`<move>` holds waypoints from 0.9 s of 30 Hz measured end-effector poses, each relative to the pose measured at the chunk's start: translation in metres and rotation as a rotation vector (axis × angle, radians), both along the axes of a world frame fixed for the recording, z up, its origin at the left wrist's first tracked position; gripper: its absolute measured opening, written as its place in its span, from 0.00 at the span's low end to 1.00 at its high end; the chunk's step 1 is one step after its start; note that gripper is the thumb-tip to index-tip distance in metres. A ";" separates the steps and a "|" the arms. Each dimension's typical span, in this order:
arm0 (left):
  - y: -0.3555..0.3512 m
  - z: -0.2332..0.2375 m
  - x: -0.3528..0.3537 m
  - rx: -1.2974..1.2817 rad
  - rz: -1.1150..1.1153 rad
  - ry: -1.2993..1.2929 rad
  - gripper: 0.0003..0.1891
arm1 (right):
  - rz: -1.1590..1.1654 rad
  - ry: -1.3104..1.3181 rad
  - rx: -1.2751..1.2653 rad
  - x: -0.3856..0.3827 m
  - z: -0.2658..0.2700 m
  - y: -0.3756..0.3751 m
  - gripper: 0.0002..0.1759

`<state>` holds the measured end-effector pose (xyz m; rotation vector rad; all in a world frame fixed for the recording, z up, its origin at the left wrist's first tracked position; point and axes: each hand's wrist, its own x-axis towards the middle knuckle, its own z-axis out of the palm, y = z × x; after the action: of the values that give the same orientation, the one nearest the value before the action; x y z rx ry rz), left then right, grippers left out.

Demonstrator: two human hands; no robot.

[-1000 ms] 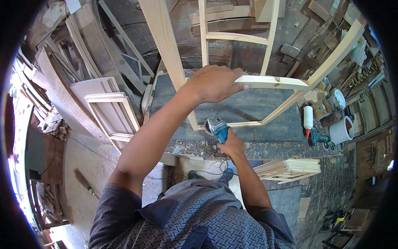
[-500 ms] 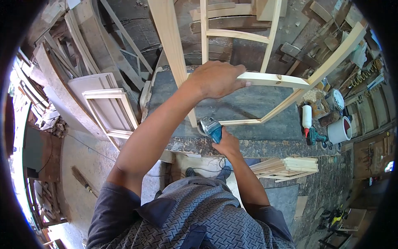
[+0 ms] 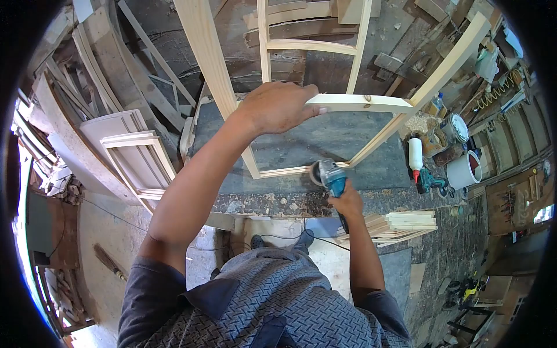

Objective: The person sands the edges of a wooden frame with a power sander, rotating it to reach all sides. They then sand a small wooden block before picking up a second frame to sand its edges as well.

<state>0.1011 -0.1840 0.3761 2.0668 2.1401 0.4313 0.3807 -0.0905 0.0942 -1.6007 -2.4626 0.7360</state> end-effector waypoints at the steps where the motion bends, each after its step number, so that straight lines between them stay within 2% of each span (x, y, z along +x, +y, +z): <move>1: 0.000 0.001 0.000 -0.013 0.003 0.001 0.27 | -0.003 0.002 0.001 0.003 0.003 0.003 0.51; 3: 0.000 -0.002 -0.001 0.007 -0.007 0.005 0.27 | -0.090 -0.009 -0.096 0.007 0.017 0.010 0.52; 6: 0.001 0.000 0.001 -0.004 0.000 -0.003 0.27 | -0.113 0.043 -0.033 0.013 0.004 0.021 0.51; 9: 0.000 0.002 0.002 -0.037 0.010 -0.004 0.27 | -0.121 0.008 -0.034 0.013 -0.004 0.033 0.48; 14: -0.002 0.001 0.003 -0.018 0.015 0.006 0.27 | -0.143 0.015 -0.087 0.019 -0.010 0.038 0.47; 19: -0.004 0.002 0.005 -0.002 0.017 -0.002 0.27 | -0.123 0.059 -0.097 0.011 -0.006 0.012 0.47; 23: -0.006 0.001 0.006 0.008 0.007 -0.010 0.27 | -0.054 0.017 -0.007 -0.013 -0.019 -0.007 0.49; 26: -0.007 -0.002 0.005 0.035 -0.015 0.009 0.26 | 0.040 -0.073 -0.143 -0.050 0.014 -0.033 0.53; 27: -0.008 -0.005 0.006 0.093 -0.005 0.001 0.23 | 0.034 -0.067 -0.138 -0.058 0.012 -0.040 0.53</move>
<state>0.1070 -0.1923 0.3709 2.1208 2.1536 0.5384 0.3232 -0.1304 0.1059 -1.6597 -2.5424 0.8892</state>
